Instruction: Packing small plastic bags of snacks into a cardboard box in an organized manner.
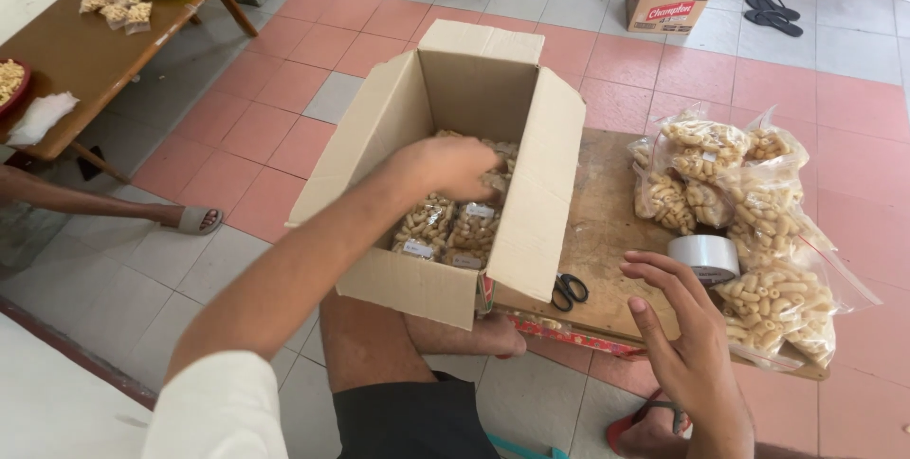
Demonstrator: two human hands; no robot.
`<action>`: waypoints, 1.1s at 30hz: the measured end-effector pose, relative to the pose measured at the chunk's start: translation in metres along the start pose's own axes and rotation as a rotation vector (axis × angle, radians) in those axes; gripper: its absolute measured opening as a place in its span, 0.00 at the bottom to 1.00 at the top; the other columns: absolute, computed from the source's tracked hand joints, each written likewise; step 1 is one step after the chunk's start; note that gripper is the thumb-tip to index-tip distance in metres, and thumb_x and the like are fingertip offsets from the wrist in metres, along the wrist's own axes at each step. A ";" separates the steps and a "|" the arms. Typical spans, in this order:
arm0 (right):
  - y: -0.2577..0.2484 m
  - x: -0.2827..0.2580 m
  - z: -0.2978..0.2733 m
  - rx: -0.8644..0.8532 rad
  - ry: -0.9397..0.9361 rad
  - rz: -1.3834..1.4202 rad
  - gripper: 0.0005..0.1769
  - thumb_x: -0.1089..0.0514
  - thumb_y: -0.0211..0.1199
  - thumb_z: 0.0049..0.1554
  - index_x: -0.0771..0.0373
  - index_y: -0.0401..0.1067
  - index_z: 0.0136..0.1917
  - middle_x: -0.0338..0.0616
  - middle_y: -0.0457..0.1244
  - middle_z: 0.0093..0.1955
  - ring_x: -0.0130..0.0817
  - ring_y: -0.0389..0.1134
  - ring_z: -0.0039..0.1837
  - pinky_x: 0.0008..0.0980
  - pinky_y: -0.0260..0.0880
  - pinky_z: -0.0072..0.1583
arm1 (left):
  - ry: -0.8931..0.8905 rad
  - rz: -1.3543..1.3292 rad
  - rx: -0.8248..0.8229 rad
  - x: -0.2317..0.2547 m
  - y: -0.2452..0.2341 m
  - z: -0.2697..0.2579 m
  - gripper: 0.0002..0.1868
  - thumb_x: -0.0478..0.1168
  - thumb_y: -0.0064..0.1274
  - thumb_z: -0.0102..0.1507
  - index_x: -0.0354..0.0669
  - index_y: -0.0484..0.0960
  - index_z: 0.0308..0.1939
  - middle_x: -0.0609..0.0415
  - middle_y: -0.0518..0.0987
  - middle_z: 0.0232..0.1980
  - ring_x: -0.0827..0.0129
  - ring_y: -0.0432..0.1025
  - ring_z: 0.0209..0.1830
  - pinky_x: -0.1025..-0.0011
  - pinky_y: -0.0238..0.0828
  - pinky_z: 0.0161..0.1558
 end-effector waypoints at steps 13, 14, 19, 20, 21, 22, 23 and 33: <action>-0.023 -0.011 -0.018 0.041 -0.107 -0.090 0.19 0.55 0.54 0.68 0.66 0.74 0.66 0.52 0.67 0.70 0.46 0.69 0.72 0.48 0.69 0.73 | 0.073 -0.603 0.525 0.035 0.065 -0.091 0.43 0.70 0.41 0.66 0.47 0.75 0.75 0.52 0.86 0.63 0.60 0.83 0.59 0.57 0.77 0.58; -0.025 -0.012 -0.020 0.079 -0.077 -0.088 0.18 0.55 0.54 0.68 0.67 0.75 0.65 0.51 0.68 0.69 0.46 0.70 0.72 0.45 0.70 0.72 | 0.081 -0.565 0.549 0.037 0.067 -0.089 0.39 0.66 0.44 0.67 0.46 0.76 0.74 0.52 0.86 0.64 0.61 0.84 0.53 0.57 0.79 0.55; -0.029 0.002 -0.017 0.129 0.017 -0.099 0.18 0.54 0.56 0.68 0.67 0.76 0.64 0.50 0.68 0.70 0.42 0.71 0.70 0.38 0.72 0.66 | 0.073 -0.544 0.631 0.032 0.071 -0.089 0.37 0.66 0.45 0.67 0.48 0.80 0.71 0.54 0.84 0.67 0.59 0.84 0.53 0.56 0.77 0.55; -0.029 0.002 -0.016 0.150 -0.026 -0.077 0.16 0.57 0.56 0.69 0.70 0.75 0.64 0.53 0.68 0.69 0.44 0.71 0.69 0.39 0.73 0.67 | 0.097 -0.519 0.699 0.031 0.073 -0.089 0.32 0.63 0.46 0.68 0.48 0.82 0.67 0.57 0.86 0.63 0.62 0.84 0.53 0.57 0.79 0.53; -0.031 0.002 -0.016 0.174 -0.067 -0.061 0.14 0.61 0.56 0.70 0.72 0.75 0.63 0.57 0.67 0.68 0.46 0.71 0.69 0.40 0.73 0.68 | 0.126 -0.495 0.768 0.031 0.073 -0.087 0.28 0.60 0.48 0.69 0.49 0.84 0.64 0.59 0.89 0.58 0.65 0.83 0.53 0.58 0.81 0.51; -0.030 0.001 -0.017 0.169 -0.054 -0.065 0.14 0.61 0.56 0.70 0.72 0.75 0.63 0.57 0.67 0.68 0.46 0.71 0.69 0.40 0.73 0.68 | 0.131 -0.503 0.756 0.031 0.078 -0.088 0.28 0.60 0.48 0.69 0.49 0.84 0.64 0.59 0.89 0.58 0.65 0.83 0.53 0.58 0.81 0.51; -0.031 0.001 -0.017 0.189 -0.054 -0.053 0.13 0.63 0.56 0.71 0.73 0.74 0.64 0.57 0.67 0.68 0.46 0.71 0.67 0.40 0.73 0.68 | 0.134 -0.487 0.803 0.031 0.080 -0.087 0.27 0.60 0.48 0.69 0.49 0.86 0.62 0.59 0.89 0.58 0.65 0.84 0.52 0.59 0.80 0.51; -0.047 0.034 -0.020 0.483 0.200 -0.133 0.07 0.66 0.58 0.74 0.68 0.73 0.63 0.50 0.71 0.59 0.40 0.73 0.62 0.38 0.76 0.62 | 0.130 -0.474 0.922 0.037 0.080 -0.092 0.23 0.57 0.51 0.69 0.47 0.89 0.57 0.58 0.89 0.57 0.65 0.82 0.56 0.62 0.79 0.52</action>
Point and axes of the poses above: each hand's wrist, its own z-axis towards the middle knuckle, its own y-axis out of the palm, x = y × z, the point moved 1 cm from there along z, towards the middle knuckle
